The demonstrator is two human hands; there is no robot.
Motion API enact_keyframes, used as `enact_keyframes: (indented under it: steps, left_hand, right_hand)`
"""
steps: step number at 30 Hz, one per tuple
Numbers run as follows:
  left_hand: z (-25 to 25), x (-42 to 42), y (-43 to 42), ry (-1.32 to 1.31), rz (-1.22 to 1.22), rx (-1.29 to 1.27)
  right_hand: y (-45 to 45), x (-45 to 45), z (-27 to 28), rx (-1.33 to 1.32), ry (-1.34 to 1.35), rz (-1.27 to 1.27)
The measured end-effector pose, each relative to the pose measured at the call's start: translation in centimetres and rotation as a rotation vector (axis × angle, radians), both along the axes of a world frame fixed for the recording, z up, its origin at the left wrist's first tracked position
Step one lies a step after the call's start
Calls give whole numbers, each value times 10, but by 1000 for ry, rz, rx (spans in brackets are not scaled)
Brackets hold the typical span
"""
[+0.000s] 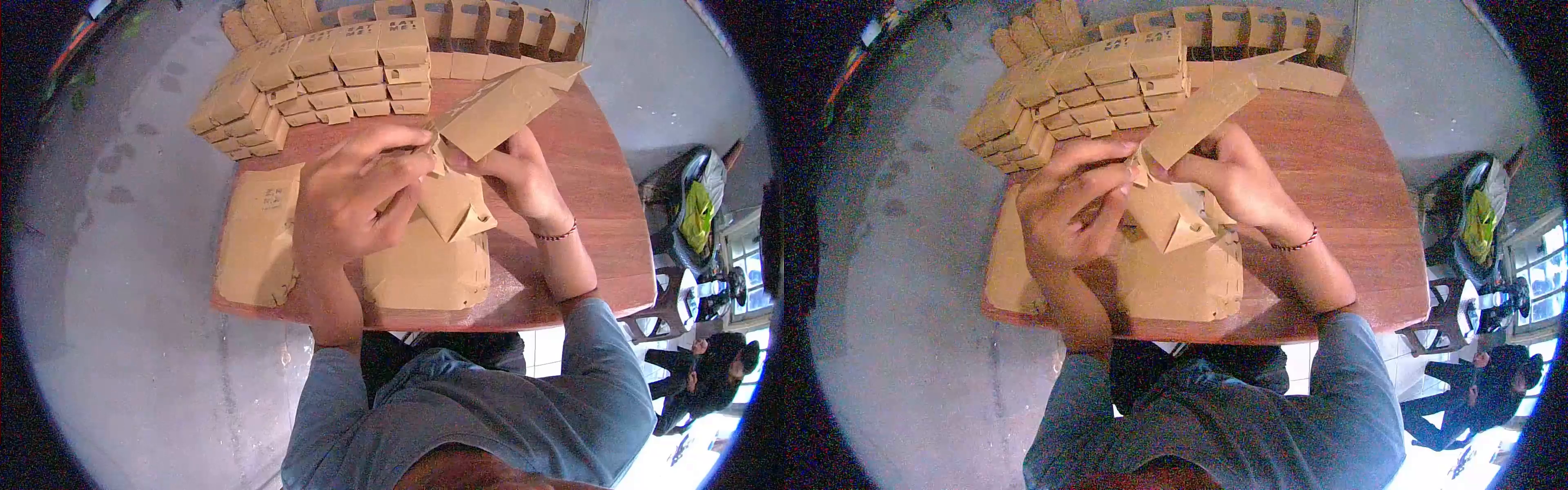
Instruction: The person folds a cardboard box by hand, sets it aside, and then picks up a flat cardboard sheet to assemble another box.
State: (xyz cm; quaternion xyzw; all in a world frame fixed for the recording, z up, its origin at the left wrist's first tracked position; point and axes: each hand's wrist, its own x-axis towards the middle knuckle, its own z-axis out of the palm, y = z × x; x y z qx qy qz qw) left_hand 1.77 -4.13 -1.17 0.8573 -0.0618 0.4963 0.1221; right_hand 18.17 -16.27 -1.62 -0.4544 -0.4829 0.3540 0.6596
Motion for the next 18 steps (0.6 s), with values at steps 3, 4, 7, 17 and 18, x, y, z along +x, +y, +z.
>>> enact_keyframes:
  steps: [3,4,7,17,18]
  left_hand:
    - [1,-3,-1,12,7,18]
    - [2,-5,-2,28,29,26]
    - [1,-5,3,42,27,56]
    - [6,-6,1,62,48,84]
    - [7,-6,0,52,48,79]
  right_hand:
    - [1,-1,-2,-4,50,46]
    - [1,-1,-3,-2,52,44]
    - [1,-1,-3,4,29,45]
    - [3,-1,-4,11,-2,37]
    - [3,0,-4,7,5,47]
